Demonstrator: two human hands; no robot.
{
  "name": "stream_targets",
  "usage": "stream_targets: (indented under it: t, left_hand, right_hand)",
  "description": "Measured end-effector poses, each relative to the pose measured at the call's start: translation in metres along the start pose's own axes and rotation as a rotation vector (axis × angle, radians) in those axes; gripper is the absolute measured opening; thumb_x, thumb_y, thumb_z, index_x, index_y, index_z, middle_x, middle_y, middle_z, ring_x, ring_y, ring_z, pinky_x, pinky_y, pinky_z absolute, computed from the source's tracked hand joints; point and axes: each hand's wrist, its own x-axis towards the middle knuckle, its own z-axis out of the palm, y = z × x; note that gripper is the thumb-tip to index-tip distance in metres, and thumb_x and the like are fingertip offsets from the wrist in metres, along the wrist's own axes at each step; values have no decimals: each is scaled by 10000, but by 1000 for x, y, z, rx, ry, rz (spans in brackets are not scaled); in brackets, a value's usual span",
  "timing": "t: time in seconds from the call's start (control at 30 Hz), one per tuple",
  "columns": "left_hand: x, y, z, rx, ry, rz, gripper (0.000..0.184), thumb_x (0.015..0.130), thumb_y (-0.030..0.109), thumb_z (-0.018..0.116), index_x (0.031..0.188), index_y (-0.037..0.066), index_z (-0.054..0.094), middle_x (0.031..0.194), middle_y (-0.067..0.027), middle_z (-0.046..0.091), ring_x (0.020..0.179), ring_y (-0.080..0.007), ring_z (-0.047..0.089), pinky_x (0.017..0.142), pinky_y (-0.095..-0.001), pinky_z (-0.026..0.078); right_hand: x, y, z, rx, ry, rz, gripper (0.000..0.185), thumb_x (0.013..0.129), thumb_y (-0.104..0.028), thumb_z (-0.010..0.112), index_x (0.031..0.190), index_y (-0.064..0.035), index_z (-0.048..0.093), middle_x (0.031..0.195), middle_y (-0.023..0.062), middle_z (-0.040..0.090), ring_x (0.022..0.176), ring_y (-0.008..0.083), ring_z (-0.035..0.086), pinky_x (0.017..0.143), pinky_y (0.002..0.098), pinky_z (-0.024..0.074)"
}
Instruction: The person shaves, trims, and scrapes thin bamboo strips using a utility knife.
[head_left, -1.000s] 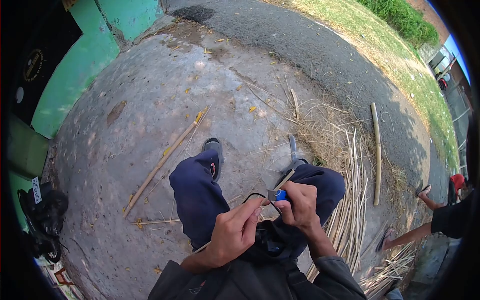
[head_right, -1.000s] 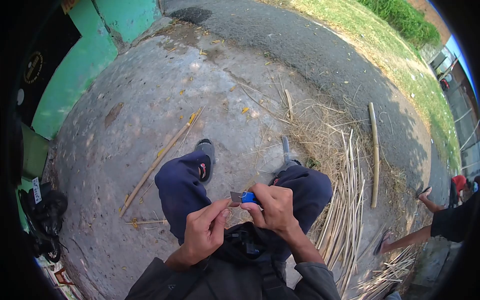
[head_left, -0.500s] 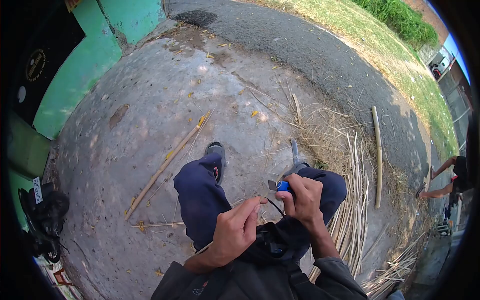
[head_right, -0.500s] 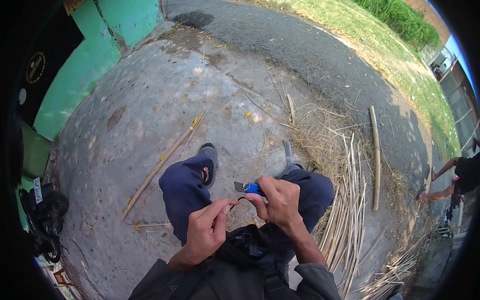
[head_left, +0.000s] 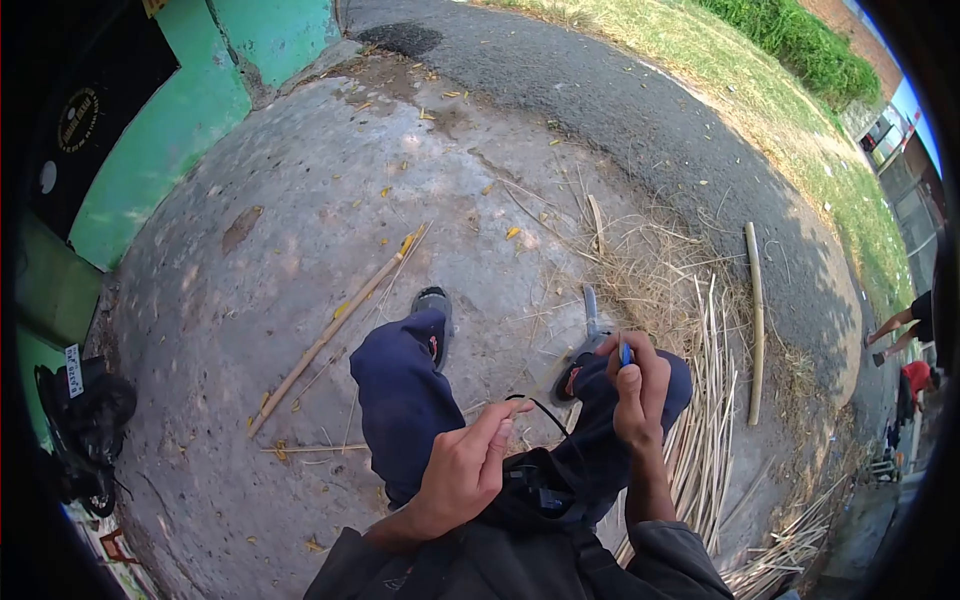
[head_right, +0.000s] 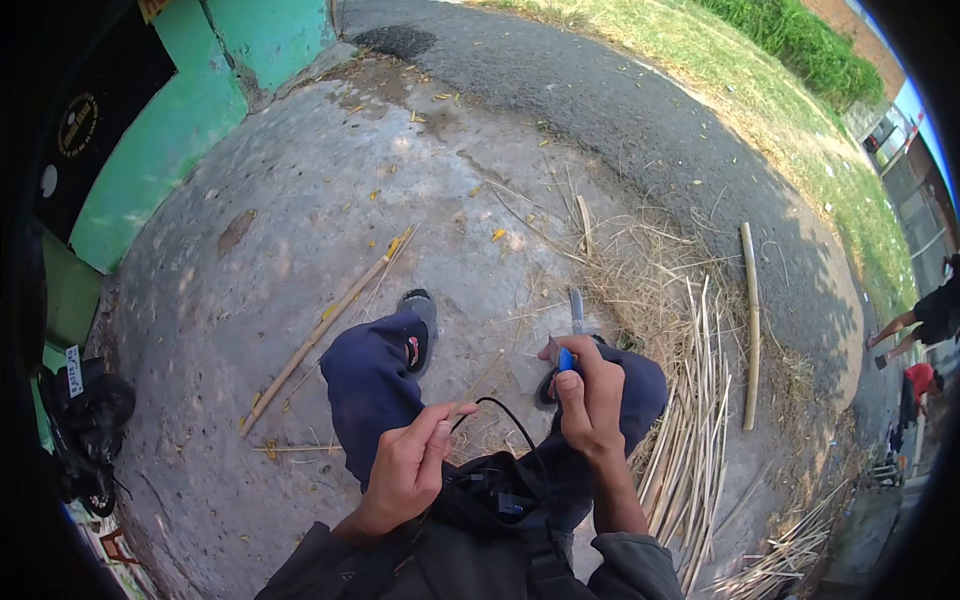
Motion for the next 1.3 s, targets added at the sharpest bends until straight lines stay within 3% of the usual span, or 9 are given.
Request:
stream_targets:
  t: [0.07,0.1,0.2,0.33,0.53,0.6,0.83,0.9,1.3]
  left_hand:
    - [0,1,1,6,1,22,238,1062,31,557,1248,28,706,749,-132,680,557,-158,571,571,-298,469]
    - [0,2,2,3,-2,41,239,1061,27,557,1253,22,700,750,-128,675,565,-158,582,581,-298,477]
    - [0,0,6,44,40,128,226,1055,19,568,1240,8,697,748,-121,654,601,-150,616,601,-296,499]
    - [1,-4,7,71,115,206,212,1047,13,581,1225,-6,695,779,-129,666,631,-146,639,614,-292,510]
    - [-1,2,7,-57,52,-15,171,1058,38,586,1167,-28,700,838,-121,729,626,-149,637,625,-284,517]
    - [0,-1,4,11,-22,54,151,1068,68,586,1151,21,704,963,-162,765,733,-296,744,638,-330,544]
    - [1,-1,8,22,-29,22,103,1061,73,601,1049,32,694,863,-136,739,614,-265,688,567,-340,496]
    - [0,-5,12,63,60,60,152,1068,44,569,993,-11,689,774,-110,699,568,-147,607,547,-303,453]
    - [5,-7,12,140,105,124,119,1055,35,591,975,-7,669,790,-140,700,576,-248,648,561,-320,478]
  right_hand:
    - [-10,7,9,-160,-117,-176,343,1005,-344,667,1080,-10,685,763,124,662,630,248,668,600,337,498]
    - [-9,-8,10,-262,-169,-199,314,938,-298,749,1074,-21,690,760,127,654,613,294,655,587,366,506]
    - [-14,-11,20,-286,-222,-238,297,911,-283,800,1033,-35,692,763,94,666,598,277,660,553,360,501]
    - [-16,-14,21,-304,-213,-252,295,912,-287,801,1027,-39,691,768,94,667,596,276,664,544,356,498]
    - [-17,-16,19,-301,-208,-251,301,908,-297,802,1011,-39,684,768,91,666,591,279,661,543,362,498]
    - [-18,-16,20,-304,-204,-269,300,909,-301,800,1002,-41,683,763,90,662,588,279,658,539,364,495]
    - [-15,-10,21,-319,-215,-299,305,906,-319,802,979,-48,683,763,85,665,595,275,661,538,363,493]
    - [-15,-8,23,-388,-190,-299,317,902,-342,805,964,-57,682,766,77,671,601,274,664,544,364,494]
    - [-2,-10,20,-557,-57,-341,308,887,-360,817,945,-87,686,733,43,639,569,251,607,540,354,462]
